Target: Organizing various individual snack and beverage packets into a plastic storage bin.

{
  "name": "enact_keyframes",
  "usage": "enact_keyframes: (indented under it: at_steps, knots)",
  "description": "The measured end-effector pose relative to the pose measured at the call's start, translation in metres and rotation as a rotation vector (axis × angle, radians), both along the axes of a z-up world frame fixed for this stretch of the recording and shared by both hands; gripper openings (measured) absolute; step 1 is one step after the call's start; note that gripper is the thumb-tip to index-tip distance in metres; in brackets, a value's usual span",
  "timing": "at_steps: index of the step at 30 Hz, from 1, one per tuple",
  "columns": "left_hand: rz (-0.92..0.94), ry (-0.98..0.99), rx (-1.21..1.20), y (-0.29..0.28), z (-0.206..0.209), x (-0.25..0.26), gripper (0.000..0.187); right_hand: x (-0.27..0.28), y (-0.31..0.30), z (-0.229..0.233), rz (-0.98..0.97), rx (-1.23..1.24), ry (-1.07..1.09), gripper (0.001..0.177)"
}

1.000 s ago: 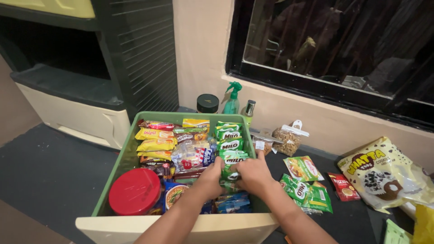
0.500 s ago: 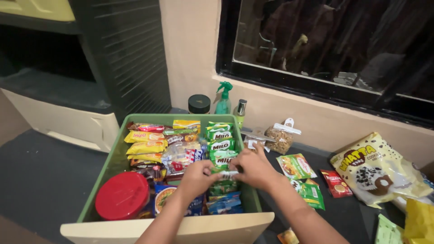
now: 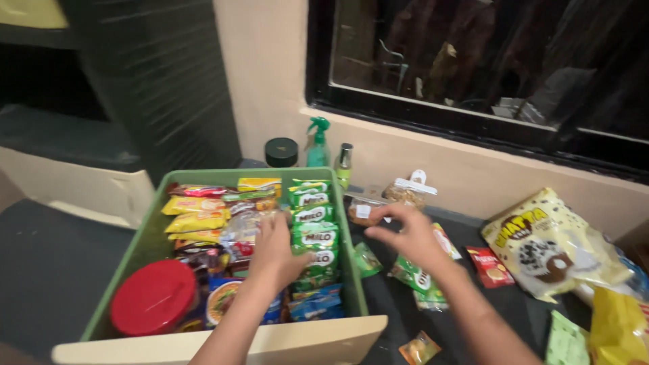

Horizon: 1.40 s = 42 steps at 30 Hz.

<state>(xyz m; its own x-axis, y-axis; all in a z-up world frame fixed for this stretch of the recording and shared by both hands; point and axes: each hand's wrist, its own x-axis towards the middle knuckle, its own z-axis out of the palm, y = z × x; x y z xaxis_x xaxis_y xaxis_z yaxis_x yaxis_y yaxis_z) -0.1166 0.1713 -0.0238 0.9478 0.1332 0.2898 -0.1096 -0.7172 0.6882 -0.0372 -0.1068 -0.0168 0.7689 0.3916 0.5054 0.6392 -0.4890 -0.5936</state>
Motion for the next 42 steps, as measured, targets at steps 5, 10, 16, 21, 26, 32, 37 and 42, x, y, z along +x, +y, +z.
enact_keyframes:
  at_steps: [5,10,16,21,26,32,37,42]
  knots:
    - [-0.187,-0.202,-0.066,-0.101,0.041,0.012,0.065,0.014,-0.095,-0.024,-0.128,0.181,0.369,0.030]
    - [-0.325,0.082,-0.013,-0.232,0.021,0.025,0.044,0.029,-0.188,-0.109,-0.184,0.240,0.468,0.023]
    - [-0.343,0.309,0.433,-0.320,-0.135,0.090,0.047,0.010,-0.230,-0.165,-0.482,-0.067,0.512,0.018]
    - [-0.335,0.378,0.629,-0.314,-0.182,0.127,0.046,-0.010,-0.221,-0.170,-0.575,-0.135,0.568,0.028]
    - [-0.362,0.437,0.768,-0.306,-0.153,0.135,0.044,-0.016,-0.207,-0.154,-0.519,-0.201,0.516,0.031]
    - [-0.336,0.418,0.774,-0.289,-0.141,0.157,0.038,0.004,-0.200,-0.160,-0.364,-0.062,0.568,0.035]
    - [-0.406,0.360,0.429,-0.244,-0.073,0.151,0.039,0.021,-0.183,-0.142,0.122,0.514,0.748,0.039]
    - [-0.502,0.258,0.029,-0.181,-0.014,0.143,0.043,0.005,-0.128,-0.048,-0.205,0.493,0.671,0.044]
